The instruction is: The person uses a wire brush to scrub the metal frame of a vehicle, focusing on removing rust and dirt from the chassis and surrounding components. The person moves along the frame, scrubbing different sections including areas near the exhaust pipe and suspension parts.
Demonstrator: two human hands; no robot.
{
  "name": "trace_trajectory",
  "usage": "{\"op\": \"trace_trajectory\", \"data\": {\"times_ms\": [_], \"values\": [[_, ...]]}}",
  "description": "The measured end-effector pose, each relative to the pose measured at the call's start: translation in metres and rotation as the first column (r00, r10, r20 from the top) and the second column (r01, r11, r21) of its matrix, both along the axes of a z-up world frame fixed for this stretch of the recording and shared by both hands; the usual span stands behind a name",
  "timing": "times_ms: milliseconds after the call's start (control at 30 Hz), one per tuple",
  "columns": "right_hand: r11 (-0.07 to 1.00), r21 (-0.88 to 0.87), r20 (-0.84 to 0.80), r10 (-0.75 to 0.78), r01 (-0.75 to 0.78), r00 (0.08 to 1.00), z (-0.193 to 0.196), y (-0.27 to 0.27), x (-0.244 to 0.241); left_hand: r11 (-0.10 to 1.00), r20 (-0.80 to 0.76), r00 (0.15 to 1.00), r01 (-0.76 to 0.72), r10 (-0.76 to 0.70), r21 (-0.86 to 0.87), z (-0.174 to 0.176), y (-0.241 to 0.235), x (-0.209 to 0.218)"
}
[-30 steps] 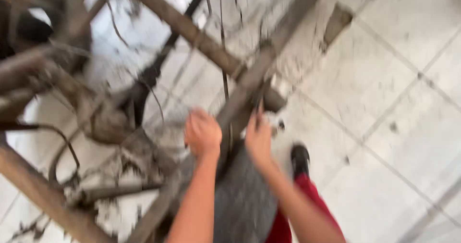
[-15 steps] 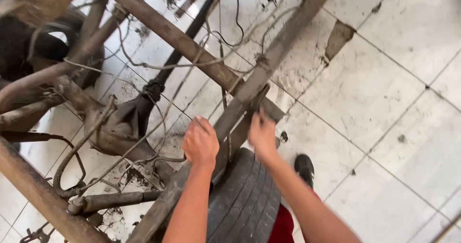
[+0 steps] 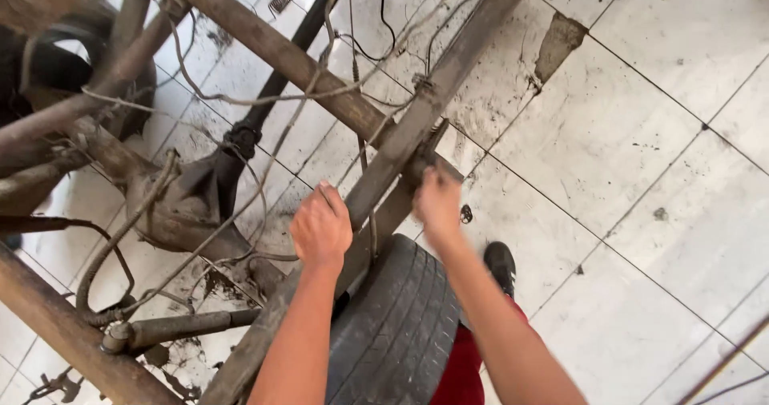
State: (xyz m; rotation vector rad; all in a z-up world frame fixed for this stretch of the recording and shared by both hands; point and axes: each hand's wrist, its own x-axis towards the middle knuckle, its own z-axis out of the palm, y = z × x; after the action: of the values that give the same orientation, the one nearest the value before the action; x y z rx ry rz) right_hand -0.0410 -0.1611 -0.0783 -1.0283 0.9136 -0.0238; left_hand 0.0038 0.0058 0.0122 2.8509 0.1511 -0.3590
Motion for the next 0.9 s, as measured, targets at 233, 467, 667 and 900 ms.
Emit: {"op": "trace_trajectory", "data": {"times_ms": [233, 467, 667, 900], "values": [[0.829, -0.500, -0.194, 0.174, -0.250, 0.965, 0.008, 0.034, -0.010, 0.998, -0.110, 0.992, -0.055, 0.056, 0.011, -0.011, 0.002, 0.010], [0.678, -0.546, -0.253, 0.427, -0.492, 0.868, 0.026, -0.047, -0.055, 0.998, 0.004, 0.999, -0.046, 0.047, -0.031, -0.010, 0.002, 0.012], [0.455, -0.530, -0.495, 0.519, -0.715, 0.697, 0.085, -0.105, -0.063, 0.995, -0.164, 0.982, -0.098, 0.096, -0.001, 0.002, -0.004, 0.010], [0.084, -0.482, -0.635, 0.652, -0.872, 0.414, 0.074, -0.120, -0.034, 0.999, -0.010, 0.999, -0.039, 0.039, 0.034, -0.011, 0.006, 0.008]]}}
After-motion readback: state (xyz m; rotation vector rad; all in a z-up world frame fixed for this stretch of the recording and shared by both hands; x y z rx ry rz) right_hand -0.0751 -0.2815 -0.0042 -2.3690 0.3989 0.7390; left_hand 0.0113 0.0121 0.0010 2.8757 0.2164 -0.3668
